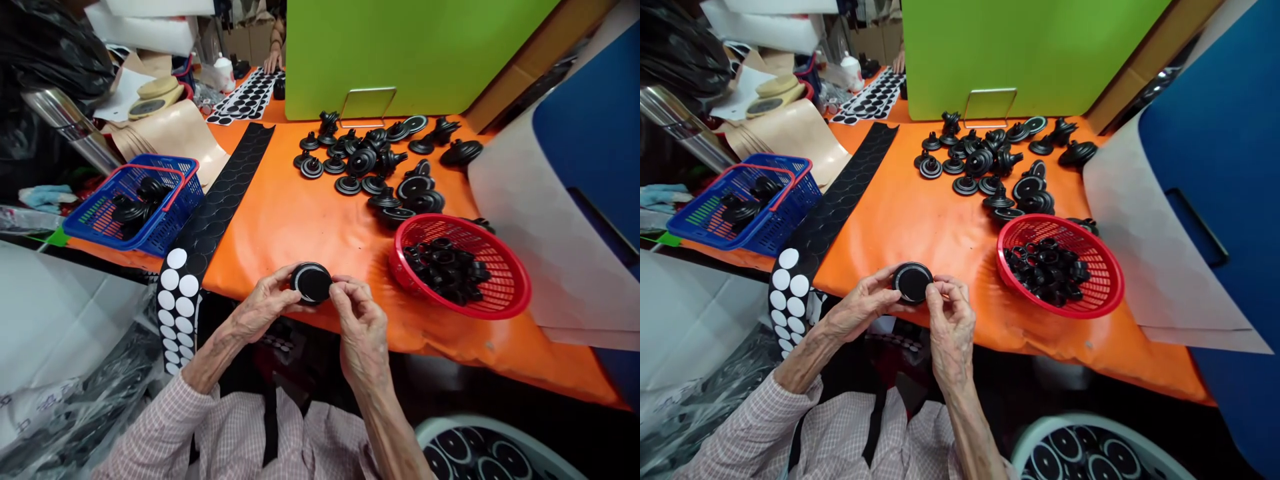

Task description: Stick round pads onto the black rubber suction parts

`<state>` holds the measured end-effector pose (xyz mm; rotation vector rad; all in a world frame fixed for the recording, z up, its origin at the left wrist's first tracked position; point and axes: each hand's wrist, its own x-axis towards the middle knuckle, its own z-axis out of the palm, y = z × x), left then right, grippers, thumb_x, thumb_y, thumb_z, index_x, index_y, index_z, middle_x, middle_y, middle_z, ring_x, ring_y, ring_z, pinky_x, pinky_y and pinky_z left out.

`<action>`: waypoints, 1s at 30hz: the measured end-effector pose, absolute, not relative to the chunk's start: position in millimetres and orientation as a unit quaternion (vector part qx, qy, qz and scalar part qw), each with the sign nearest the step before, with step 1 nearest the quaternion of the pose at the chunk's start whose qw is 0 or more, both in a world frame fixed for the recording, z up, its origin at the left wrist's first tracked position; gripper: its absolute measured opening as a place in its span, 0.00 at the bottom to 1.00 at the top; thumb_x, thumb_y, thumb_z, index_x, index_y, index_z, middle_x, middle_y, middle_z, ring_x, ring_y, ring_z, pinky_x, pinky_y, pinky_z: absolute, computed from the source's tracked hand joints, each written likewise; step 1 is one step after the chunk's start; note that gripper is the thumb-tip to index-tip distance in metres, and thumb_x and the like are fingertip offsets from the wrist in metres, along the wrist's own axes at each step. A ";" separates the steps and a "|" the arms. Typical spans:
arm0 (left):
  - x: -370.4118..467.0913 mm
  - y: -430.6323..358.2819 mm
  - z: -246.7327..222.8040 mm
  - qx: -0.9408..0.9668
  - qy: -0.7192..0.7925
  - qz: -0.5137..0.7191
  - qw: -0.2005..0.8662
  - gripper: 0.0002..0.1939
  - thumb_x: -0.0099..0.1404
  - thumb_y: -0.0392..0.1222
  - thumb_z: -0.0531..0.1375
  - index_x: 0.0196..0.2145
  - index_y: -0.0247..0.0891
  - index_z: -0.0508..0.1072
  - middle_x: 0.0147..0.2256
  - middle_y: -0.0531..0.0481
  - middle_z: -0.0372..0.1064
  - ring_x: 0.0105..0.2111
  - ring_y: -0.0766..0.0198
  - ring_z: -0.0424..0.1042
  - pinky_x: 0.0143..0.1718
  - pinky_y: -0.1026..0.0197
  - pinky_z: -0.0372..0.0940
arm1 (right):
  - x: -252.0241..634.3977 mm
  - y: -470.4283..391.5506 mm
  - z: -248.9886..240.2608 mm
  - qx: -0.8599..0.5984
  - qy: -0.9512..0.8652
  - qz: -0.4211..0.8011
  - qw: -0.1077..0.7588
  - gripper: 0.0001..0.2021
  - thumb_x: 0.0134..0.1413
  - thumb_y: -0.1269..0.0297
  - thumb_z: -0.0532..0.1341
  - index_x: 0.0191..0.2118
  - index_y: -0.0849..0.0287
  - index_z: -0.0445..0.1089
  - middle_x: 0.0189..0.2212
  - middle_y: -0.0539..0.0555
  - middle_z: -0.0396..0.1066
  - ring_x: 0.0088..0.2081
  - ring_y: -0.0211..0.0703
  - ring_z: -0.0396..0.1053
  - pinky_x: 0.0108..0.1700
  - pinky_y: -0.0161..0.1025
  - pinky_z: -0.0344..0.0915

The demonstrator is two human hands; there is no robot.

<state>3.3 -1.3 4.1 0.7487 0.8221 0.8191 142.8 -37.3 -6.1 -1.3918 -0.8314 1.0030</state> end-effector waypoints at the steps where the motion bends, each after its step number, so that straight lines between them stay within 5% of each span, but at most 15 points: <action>1: 2.9 -1.5 3.4 0.347 0.377 0.379 0.771 0.23 0.55 0.36 0.65 0.51 0.38 0.73 0.52 0.43 0.69 0.45 0.55 0.73 0.44 0.55 0.71 | 142.2 -37.5 -6.1 -0.597 -0.357 0.428 0.577 0.12 0.51 0.53 0.62 0.28 0.59 0.70 0.40 0.54 0.64 0.42 0.43 0.66 0.43 0.40 0.64; 16: -0.2 -4.5 -2.8 0.370 0.372 0.379 0.763 0.23 0.58 0.35 0.63 0.52 0.41 0.72 0.52 0.45 0.69 0.44 0.58 0.73 0.44 0.58 0.70 | 136.2 -37.5 -9.1 -0.625 -0.378 0.401 0.553 0.13 0.52 0.53 0.60 0.28 0.59 0.69 0.39 0.54 0.64 0.42 0.43 0.65 0.43 0.41 0.64; 30: 1.7 -8.8 -2.7 0.331 0.430 0.410 0.733 0.21 0.56 0.42 0.66 0.47 0.36 0.72 0.45 0.44 0.72 0.41 0.57 0.74 0.41 0.54 0.73 | 123.0 -39.1 -21.9 -0.653 -0.488 0.256 0.520 0.07 0.59 0.61 0.55 0.31 0.55 0.63 0.36 0.54 0.64 0.42 0.45 0.65 0.44 0.45 0.66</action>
